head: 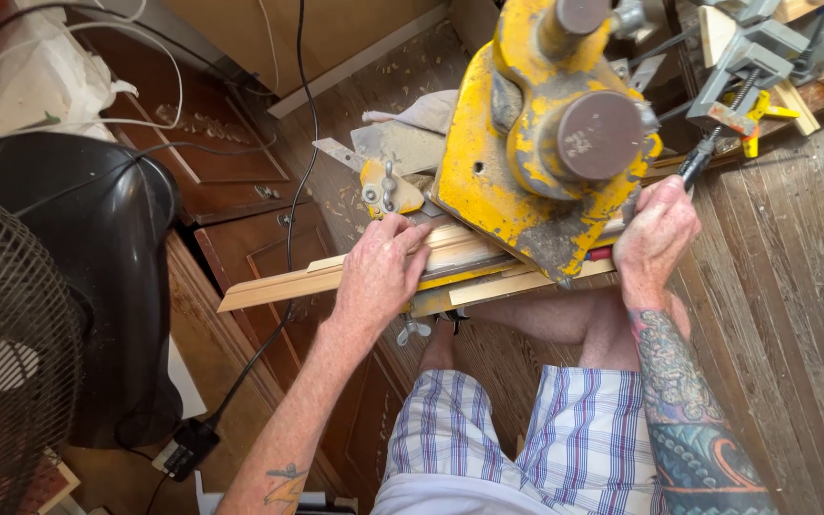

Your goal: Checking the fit of wooden joints and shaping a piece of wood using a shaper machine

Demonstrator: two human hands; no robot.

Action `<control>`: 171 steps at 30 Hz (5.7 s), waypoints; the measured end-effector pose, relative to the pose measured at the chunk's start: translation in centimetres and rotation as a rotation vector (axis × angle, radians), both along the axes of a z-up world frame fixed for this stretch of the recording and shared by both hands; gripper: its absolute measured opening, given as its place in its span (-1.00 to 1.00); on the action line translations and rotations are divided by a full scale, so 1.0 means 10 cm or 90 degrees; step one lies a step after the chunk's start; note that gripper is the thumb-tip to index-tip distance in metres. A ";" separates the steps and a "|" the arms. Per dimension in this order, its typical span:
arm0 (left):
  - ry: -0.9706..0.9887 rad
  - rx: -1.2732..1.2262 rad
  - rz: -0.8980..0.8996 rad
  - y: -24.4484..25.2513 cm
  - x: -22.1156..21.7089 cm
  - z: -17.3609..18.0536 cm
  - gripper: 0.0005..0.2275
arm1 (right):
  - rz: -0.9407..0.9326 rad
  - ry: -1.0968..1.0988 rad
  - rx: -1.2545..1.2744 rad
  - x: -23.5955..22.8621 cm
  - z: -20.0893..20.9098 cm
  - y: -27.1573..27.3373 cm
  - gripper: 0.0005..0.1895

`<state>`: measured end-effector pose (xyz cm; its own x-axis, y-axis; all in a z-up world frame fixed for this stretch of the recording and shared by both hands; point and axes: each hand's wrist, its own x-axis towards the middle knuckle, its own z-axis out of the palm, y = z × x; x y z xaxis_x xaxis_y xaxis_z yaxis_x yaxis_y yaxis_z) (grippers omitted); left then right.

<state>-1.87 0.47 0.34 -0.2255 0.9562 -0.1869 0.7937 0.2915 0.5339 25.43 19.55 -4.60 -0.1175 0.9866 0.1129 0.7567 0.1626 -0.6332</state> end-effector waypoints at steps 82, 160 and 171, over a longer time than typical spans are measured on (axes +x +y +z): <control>-1.021 0.161 0.246 0.89 0.95 2.64 -0.56 | 0.818 0.122 0.385 0.02 3.20 0.02 -0.71; -0.540 0.480 -0.002 0.98 0.35 2.21 -0.70 | 0.427 0.562 0.048 -0.65 2.44 -0.10 -0.77; -0.527 0.476 -0.023 1.04 0.43 2.25 -0.70 | 0.425 0.487 0.054 -0.57 2.31 0.00 -0.75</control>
<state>2.45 10.86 22.82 -0.2669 0.8946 0.3584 0.1135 -0.3401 0.9335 19.72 19.52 18.47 -0.5084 0.7307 0.4556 -0.1076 0.4711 -0.8755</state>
